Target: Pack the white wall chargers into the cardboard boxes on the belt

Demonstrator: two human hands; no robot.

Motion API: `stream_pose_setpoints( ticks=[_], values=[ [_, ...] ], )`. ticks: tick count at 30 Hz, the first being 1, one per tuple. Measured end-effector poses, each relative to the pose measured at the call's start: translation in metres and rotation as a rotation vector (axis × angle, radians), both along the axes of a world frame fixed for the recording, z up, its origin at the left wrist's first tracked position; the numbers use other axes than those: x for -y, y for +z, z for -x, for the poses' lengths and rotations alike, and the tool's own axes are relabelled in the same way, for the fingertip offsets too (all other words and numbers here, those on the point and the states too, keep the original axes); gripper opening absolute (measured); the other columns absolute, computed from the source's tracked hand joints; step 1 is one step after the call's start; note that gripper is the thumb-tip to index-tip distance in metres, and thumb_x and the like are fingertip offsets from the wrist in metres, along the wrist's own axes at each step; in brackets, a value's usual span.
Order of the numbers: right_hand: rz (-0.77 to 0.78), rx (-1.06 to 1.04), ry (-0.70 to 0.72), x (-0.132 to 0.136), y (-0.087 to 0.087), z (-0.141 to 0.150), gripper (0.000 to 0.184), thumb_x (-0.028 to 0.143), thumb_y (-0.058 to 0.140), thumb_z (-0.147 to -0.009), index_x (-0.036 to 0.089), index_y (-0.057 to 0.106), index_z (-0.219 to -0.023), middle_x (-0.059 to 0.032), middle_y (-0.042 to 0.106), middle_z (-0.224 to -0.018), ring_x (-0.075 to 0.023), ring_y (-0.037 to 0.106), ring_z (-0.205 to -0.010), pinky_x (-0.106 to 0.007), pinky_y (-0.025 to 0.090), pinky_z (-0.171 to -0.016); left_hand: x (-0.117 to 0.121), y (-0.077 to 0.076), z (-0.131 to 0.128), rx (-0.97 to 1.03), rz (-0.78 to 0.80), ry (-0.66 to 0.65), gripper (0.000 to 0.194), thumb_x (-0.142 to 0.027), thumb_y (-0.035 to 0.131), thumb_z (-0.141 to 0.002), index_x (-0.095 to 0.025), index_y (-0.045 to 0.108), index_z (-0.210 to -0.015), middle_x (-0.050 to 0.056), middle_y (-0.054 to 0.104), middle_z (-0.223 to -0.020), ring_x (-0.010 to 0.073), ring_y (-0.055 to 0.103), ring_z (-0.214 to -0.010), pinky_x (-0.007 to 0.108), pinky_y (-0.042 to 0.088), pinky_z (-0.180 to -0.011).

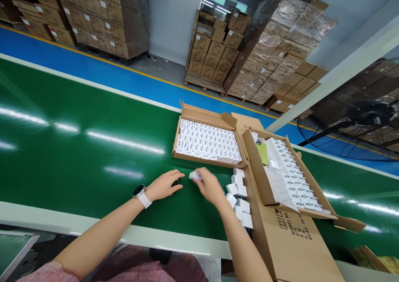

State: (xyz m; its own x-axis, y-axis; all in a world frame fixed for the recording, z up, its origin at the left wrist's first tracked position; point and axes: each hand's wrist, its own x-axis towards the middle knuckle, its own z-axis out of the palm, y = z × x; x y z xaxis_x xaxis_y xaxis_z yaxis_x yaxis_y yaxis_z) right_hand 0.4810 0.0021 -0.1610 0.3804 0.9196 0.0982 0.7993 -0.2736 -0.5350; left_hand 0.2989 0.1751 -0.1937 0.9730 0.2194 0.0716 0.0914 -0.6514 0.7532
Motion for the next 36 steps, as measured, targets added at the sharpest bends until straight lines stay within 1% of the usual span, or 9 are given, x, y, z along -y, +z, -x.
stream_pose_setpoints(
  ticks=[4, 7, 10, 15, 18, 21, 24, 30, 36],
  values=[
    [0.003, 0.251, -0.402, 0.016, 0.023, -0.081, 0.031, 0.023, 0.054, -0.092, 0.020, 0.066, -0.121, -0.0172, 0.061, -0.123, -0.0313, 0.063, -0.111, -0.042, 0.051, -0.098, -0.003, 0.001, 0.000, -0.002, -0.032, 0.014, 0.033, -0.030, 0.057, -0.102, -0.024, 0.062, -0.134, 0.009, 0.066, -0.129, 0.0285, 0.067, -0.117, 0.041, 0.054, -0.102],
    [0.179, 0.251, -0.449, 0.014, 0.028, -0.122, 0.035, 0.016, 0.059, -0.084, 0.015, 0.070, -0.118, -0.0190, 0.064, -0.117, -0.0319, 0.064, -0.110, -0.042, 0.048, -0.100, -0.003, 0.001, -0.001, 0.005, -0.053, 0.013, 0.032, -0.029, 0.055, -0.103, -0.022, 0.062, -0.134, 0.010, 0.065, -0.130, 0.0285, 0.066, -0.118, 0.042, 0.054, -0.103],
    [0.240, 0.181, -0.384, 0.001, 0.020, -0.135, 0.030, 0.011, 0.057, -0.081, 0.016, 0.072, -0.106, -0.0144, 0.071, -0.104, -0.0273, 0.066, -0.102, -0.037, 0.049, -0.097, -0.003, 0.001, 0.000, 0.004, -0.056, 0.005, 0.032, -0.030, 0.053, -0.103, -0.020, 0.062, -0.132, 0.011, 0.064, -0.132, 0.0289, 0.066, -0.117, 0.043, 0.055, -0.102],
    [0.201, 0.104, -0.356, 0.008, 0.015, -0.138, 0.035, 0.013, 0.045, -0.083, 0.019, 0.067, -0.109, -0.0084, 0.074, -0.110, -0.0211, 0.068, -0.096, -0.031, 0.053, -0.085, -0.005, 0.003, 0.000, 0.005, -0.045, 0.017, 0.031, -0.030, 0.053, -0.104, -0.021, 0.063, -0.132, 0.011, 0.063, -0.135, 0.0282, 0.066, -0.117, 0.043, 0.055, -0.103],
    [0.201, 0.145, -0.375, 0.047, 0.015, -0.133, 0.035, 0.013, 0.048, -0.076, 0.018, 0.068, -0.104, -0.0108, 0.072, -0.109, -0.0230, 0.068, -0.091, -0.034, 0.053, -0.083, -0.006, 0.003, 0.000, 0.004, -0.036, 0.029, 0.032, -0.031, 0.052, -0.104, -0.021, 0.063, -0.132, 0.011, 0.062, -0.136, 0.0286, 0.066, -0.118, 0.044, 0.054, -0.104],
    [0.312, 0.170, -0.236, 0.089, 0.004, -0.116, 0.041, 0.009, 0.052, -0.069, 0.021, 0.071, -0.104, -0.0092, 0.072, -0.108, -0.0240, 0.068, -0.094, -0.034, 0.052, -0.089, -0.005, 0.003, 0.001, 0.013, -0.029, 0.031, 0.033, -0.031, 0.052, -0.104, -0.023, 0.062, -0.134, 0.010, 0.062, -0.137, 0.0283, 0.065, -0.120, 0.043, 0.054, -0.105],
    [0.401, 0.216, -0.252, 0.108, -0.011, -0.094, 0.033, 0.014, 0.057, -0.078, 0.021, 0.071, -0.108, -0.0108, 0.072, -0.110, -0.0266, 0.069, -0.099, -0.036, 0.051, -0.090, -0.003, 0.003, 0.002, 0.012, -0.027, 0.023, 0.034, -0.031, 0.052, -0.103, -0.023, 0.062, -0.135, 0.010, 0.062, -0.136, 0.0277, 0.064, -0.122, 0.042, 0.053, -0.107],
    [0.566, 0.416, -0.676, 0.088, -0.025, -0.064, 0.026, 0.037, 0.067, -0.088, 0.016, 0.068, -0.104, -0.0209, 0.067, -0.102, -0.0355, 0.071, -0.091, -0.043, 0.052, -0.078, -0.003, 0.005, 0.003, -0.002, -0.027, 0.007, 0.032, -0.029, 0.052, -0.104, -0.021, 0.064, -0.132, 0.010, 0.063, -0.136, 0.0278, 0.064, -0.123, 0.043, 0.052, -0.110],
    [0.536, 0.566, -0.705, 0.078, -0.036, -0.044, 0.019, 0.018, 0.059, -0.085, 0.017, 0.067, -0.102, -0.0214, 0.066, -0.091, -0.0395, 0.067, -0.095, -0.048, 0.051, -0.080, -0.002, 0.005, 0.002, 0.015, -0.029, 0.014, 0.033, -0.029, 0.053, -0.103, -0.023, 0.064, -0.134, 0.010, 0.063, -0.135, 0.0275, 0.064, -0.123, 0.043, 0.052, -0.110]
  ],
)
